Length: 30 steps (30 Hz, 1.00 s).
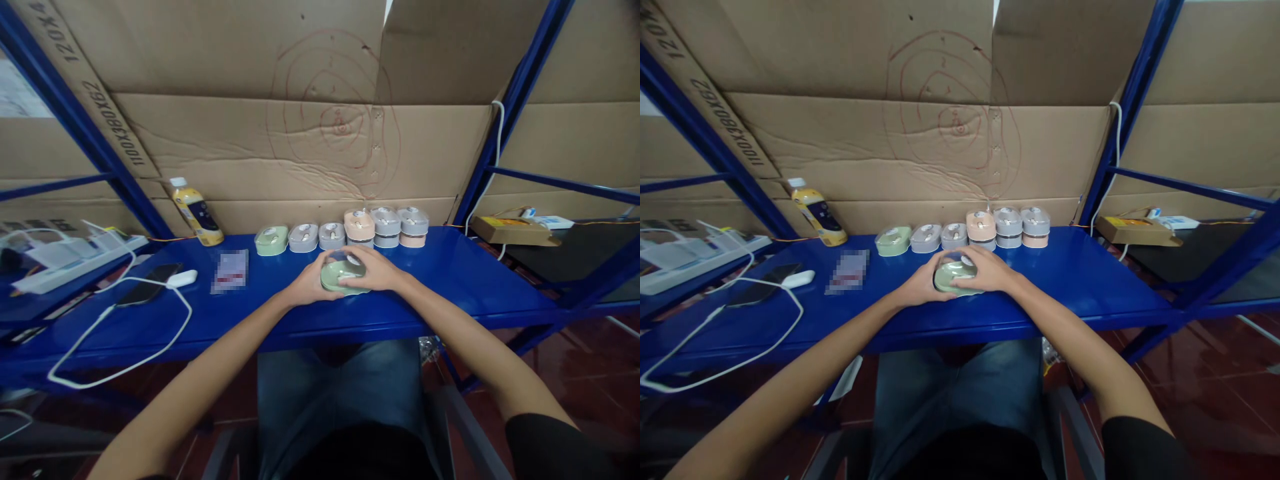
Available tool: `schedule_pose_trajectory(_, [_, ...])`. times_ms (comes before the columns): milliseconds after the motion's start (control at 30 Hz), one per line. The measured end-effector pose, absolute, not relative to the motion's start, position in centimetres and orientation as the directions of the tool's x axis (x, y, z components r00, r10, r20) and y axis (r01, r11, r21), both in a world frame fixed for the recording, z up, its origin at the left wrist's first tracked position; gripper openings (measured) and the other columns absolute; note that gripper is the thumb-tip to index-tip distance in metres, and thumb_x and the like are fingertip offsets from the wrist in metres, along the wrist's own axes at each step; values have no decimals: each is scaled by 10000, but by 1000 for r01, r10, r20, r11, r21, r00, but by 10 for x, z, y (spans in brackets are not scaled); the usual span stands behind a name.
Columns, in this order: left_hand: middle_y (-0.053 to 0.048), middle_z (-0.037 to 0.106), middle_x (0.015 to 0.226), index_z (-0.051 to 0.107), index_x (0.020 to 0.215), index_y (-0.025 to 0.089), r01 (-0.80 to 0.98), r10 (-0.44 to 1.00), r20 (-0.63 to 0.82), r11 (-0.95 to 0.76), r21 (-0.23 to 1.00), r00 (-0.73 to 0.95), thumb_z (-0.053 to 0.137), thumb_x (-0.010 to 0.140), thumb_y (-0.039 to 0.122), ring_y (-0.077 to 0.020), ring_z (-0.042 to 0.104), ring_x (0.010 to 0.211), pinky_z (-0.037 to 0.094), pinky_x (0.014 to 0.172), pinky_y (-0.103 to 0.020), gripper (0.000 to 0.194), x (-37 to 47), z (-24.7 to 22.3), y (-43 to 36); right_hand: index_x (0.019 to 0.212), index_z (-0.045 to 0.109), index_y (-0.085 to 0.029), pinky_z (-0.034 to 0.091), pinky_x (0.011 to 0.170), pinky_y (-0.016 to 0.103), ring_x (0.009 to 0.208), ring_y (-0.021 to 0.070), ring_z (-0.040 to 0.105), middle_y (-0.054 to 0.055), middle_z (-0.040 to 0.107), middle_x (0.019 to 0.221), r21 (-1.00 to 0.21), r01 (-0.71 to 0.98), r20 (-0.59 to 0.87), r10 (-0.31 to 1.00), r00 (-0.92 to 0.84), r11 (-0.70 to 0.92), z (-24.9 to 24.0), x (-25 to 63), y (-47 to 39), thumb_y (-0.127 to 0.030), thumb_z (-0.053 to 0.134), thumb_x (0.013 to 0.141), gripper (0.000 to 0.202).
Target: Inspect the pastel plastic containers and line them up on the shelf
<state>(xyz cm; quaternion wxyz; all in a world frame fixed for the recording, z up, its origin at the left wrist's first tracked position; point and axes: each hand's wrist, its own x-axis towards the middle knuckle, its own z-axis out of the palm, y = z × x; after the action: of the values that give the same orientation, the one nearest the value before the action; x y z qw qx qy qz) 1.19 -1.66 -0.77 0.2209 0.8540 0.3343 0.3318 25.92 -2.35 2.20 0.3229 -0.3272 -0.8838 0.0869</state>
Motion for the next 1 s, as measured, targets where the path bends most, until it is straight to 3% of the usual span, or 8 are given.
schedule_pose_trajectory(67, [-164, 594, 1424, 348, 1590, 201, 467, 715, 417, -690, 553, 562, 888, 692, 500, -370, 604, 1303, 485, 1123, -534, 1090, 7, -7, -16, 1445, 566, -248, 510, 1086, 541, 1268, 343, 634, 130, 644, 1421, -426, 507, 577, 657, -486, 749, 23, 269, -16, -628, 740, 839, 736])
schedule_pose_trajectory(233, [-126, 553, 1430, 719, 1323, 263, 514, 647, 404, -761, 397, 646, 737, 871, 495, -339, 549, 1373, 421, 1199, -493, 509, -2, -2, -17, 1398, 599, -212, 528, 1045, 554, 1182, 339, 677, 138, 691, 1350, -563, 517, 618, 744, -255, 644, 28, 299, 2, -611, 681, 885, 655])
schedule_pose_trajectory(300, [-126, 551, 1436, 752, 1289, 270, 524, 660, 419, -750, 403, 623, 671, 923, 507, -337, 535, 1391, 415, 1206, -489, 443, -3, -2, -16, 1387, 608, -214, 523, 1049, 564, 1181, 340, 675, 133, 698, 1340, -579, 519, 623, 752, -218, 629, 30, 307, 6, -613, 678, 883, 647])
schedule_pose_trajectory(400, [-142, 587, 1404, 760, 1267, 223, 522, 698, 493, -716, 463, 520, 597, 957, 532, -336, 568, 1351, 433, 1190, -493, 467, -6, -2, -9, 1391, 609, -232, 540, 1025, 564, 1142, 333, 687, 116, 720, 1298, -576, 519, 630, 748, -211, 632, 31, 311, 8, -623, 673, 881, 645])
schedule_pose_trajectory(600, [-156, 609, 1369, 724, 1242, 165, 596, 729, 683, -573, 563, 56, 502, 982, 517, -318, 561, 1344, 403, 1211, -494, 491, -19, 2, 3, 1444, 576, -225, 531, 1057, 565, 1227, 344, 662, 131, 690, 1367, -565, 529, 629, 746, -219, 633, 29, 309, 10, -611, 640, 909, 663])
schedule_pose_trajectory(667, [-146, 592, 1385, 719, 1242, 186, 627, 741, 663, -568, 534, 107, 549, 958, 499, -323, 550, 1357, 397, 1215, -507, 456, -20, 3, -2, 1451, 575, -213, 516, 1083, 572, 1256, 344, 652, 140, 680, 1386, -561, 529, 643, 738, -205, 637, 29, 309, 9, -608, 635, 914, 670])
schedule_pose_trajectory(833, [-119, 546, 1435, 694, 1306, 258, 569, 705, 481, -707, 420, 521, 675, 904, 498, -331, 529, 1396, 403, 1214, -512, 469, -5, 2, -22, 1447, 617, -238, 449, 1176, 549, 1357, 329, 601, 129, 636, 1467, -462, 477, 676, 645, -356, 748, 34, 301, 0, -595, 788, 805, 755])
schedule_pose_trajectory(1000, [-165, 561, 1482, 449, 1519, 222, 521, 739, 433, -672, 526, 515, 863, 724, 537, -375, 559, 1372, 447, 1167, -538, 950, 8, -6, -23, 1440, 641, -304, 451, 1167, 551, 1344, 332, 614, 93, 672, 1428, -390, 400, 570, 559, -603, 829, 34, 278, -8, -601, 891, 693, 841])
